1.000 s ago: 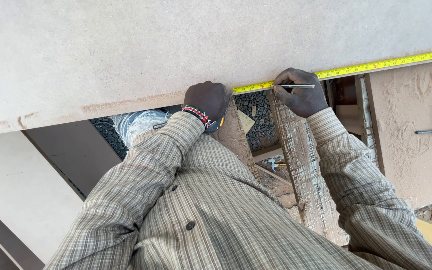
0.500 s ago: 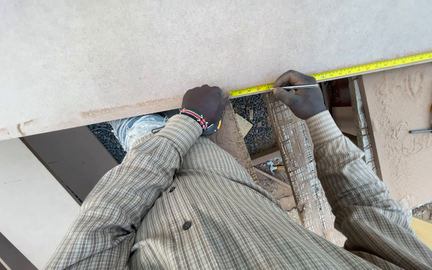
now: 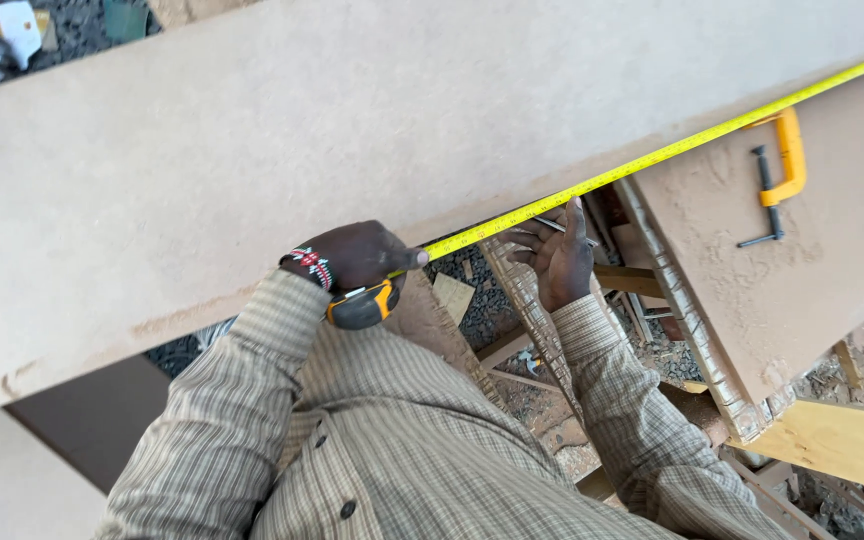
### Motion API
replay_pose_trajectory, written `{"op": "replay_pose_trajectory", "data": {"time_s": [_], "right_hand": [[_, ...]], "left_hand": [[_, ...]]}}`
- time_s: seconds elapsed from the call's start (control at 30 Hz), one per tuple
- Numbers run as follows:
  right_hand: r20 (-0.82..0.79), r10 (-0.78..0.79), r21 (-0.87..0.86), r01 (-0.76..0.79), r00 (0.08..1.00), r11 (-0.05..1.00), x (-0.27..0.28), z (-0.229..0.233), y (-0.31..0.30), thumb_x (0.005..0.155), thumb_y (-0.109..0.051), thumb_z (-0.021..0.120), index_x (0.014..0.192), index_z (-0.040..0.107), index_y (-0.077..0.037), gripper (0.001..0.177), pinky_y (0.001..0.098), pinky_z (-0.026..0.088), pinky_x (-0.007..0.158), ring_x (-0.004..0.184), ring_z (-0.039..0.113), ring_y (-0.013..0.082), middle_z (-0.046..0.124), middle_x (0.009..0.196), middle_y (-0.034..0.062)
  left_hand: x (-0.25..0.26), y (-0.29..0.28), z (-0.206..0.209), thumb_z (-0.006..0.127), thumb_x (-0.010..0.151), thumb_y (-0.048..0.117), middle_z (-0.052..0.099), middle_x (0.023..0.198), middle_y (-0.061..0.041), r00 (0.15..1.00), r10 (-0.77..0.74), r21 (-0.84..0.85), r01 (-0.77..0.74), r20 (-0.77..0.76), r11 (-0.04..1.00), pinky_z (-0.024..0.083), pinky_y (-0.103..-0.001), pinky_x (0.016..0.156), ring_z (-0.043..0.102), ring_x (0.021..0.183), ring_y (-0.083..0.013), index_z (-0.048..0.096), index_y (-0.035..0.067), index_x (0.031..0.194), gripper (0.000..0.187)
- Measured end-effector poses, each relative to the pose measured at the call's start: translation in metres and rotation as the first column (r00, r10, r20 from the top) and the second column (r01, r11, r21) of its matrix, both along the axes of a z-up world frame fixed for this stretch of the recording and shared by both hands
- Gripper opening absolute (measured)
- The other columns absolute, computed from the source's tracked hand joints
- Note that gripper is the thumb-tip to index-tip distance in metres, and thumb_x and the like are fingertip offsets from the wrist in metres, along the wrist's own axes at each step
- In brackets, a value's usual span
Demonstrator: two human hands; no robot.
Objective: Measuring and marking wooden boards using a tape measure and pencil in a workshop environment.
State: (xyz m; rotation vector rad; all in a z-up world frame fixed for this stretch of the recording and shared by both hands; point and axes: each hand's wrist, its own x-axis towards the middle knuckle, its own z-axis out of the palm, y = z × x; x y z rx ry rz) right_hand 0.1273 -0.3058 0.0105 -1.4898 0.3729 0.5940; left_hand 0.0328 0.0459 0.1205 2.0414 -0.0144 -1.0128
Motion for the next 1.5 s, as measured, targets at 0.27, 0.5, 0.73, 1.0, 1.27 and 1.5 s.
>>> {"op": "replay_pose_trajectory", "data": {"time_s": [0.27, 0.5, 0.73, 1.0, 1.27, 1.5], "right_hand": [[0.085, -0.317, 0.346, 0.270, 0.945, 0.899, 0.079, 0.024, -0.019, 0.118, -0.048, 0.064, 0.122, 0.075, -0.016, 0.034, 0.0455, 0.079, 0.094, 0.108, 0.091, 0.0341, 0.090, 0.118, 0.0148], [0.103, -0.292, 0.199, 0.268, 0.951, 0.943, 0.167, 0.010, -0.028, 0.114, -0.065, 0.057, 0.120, 0.075, -0.018, 0.051, 0.0400, 0.078, 0.080, 0.089, 0.090, 0.0292, 0.086, 0.099, 0.0108], [0.129, -0.293, 0.162, 0.271, 0.947, 0.949, 0.212, 0.015, 0.010, 0.114, -0.059, 0.055, 0.112, 0.078, -0.012, 0.052, 0.0399, 0.065, 0.066, 0.076, 0.077, 0.0243, 0.079, 0.086, 0.0110], [0.120, -0.359, 0.205, 0.331, 0.925, 0.921, 0.215, 0.033, 0.039, 0.114, -0.050, 0.056, 0.101, 0.077, -0.006, 0.050, 0.0404, 0.054, 0.064, 0.070, 0.069, 0.0230, 0.075, 0.078, 0.0121], [0.131, -0.360, 0.189, 0.333, 0.924, 0.924, 0.209, 0.032, 0.035, 0.115, -0.052, 0.056, 0.102, 0.078, -0.007, 0.051, 0.0398, 0.059, 0.063, 0.073, 0.073, 0.0219, 0.078, 0.082, 0.0115], [0.110, -0.333, 0.183, 0.311, 0.936, 0.933, 0.210, 0.031, 0.039, 0.114, -0.052, 0.055, 0.104, 0.078, -0.007, 0.052, 0.0430, 0.062, 0.063, 0.074, 0.073, 0.0229, 0.078, 0.083, 0.0116]], "left_hand": [[0.015, -0.005, -0.028, 0.061, 0.115, 0.067, 0.088, 0.087, -0.020, 0.982, 0.087, -0.257, -0.129, -0.170, 0.958, 0.062, -0.048, 0.105, 0.084, 0.097, -0.0377, 0.094, 0.011, 0.091, 0.069], [0.035, -0.024, -0.006, 0.063, 0.117, 0.064, 0.085, 0.083, -0.022, 0.977, 0.168, -0.286, -0.199, -0.128, 0.937, 0.062, -0.048, 0.098, 0.083, 0.090, -0.0370, 0.094, 0.008, 0.092, 0.068], [0.042, -0.031, -0.006, 0.063, 0.117, 0.062, 0.081, 0.074, -0.015, 0.932, 0.325, -0.263, -0.358, -0.160, 0.896, 0.058, -0.041, 0.080, 0.074, 0.071, -0.0262, 0.088, 0.005, 0.087, 0.069], [0.047, -0.025, -0.001, 0.062, 0.112, 0.065, 0.081, 0.074, -0.008, 0.920, 0.367, -0.191, -0.388, -0.134, 0.902, 0.053, -0.037, 0.076, 0.069, 0.067, -0.0188, 0.087, 0.008, 0.079, 0.070], [0.052, -0.019, 0.004, 0.062, 0.113, 0.066, 0.079, 0.073, -0.007, 0.932, 0.354, -0.144, -0.362, -0.078, 0.921, 0.052, -0.036, 0.077, 0.069, 0.068, -0.0181, 0.086, 0.009, 0.078, 0.071], [0.053, -0.014, 0.007, 0.060, 0.113, 0.069, 0.080, 0.074, -0.006, 0.938, 0.336, -0.076, -0.342, -0.083, 0.937, 0.052, -0.036, 0.075, 0.067, 0.068, -0.0177, 0.085, 0.011, 0.079, 0.072]]}}
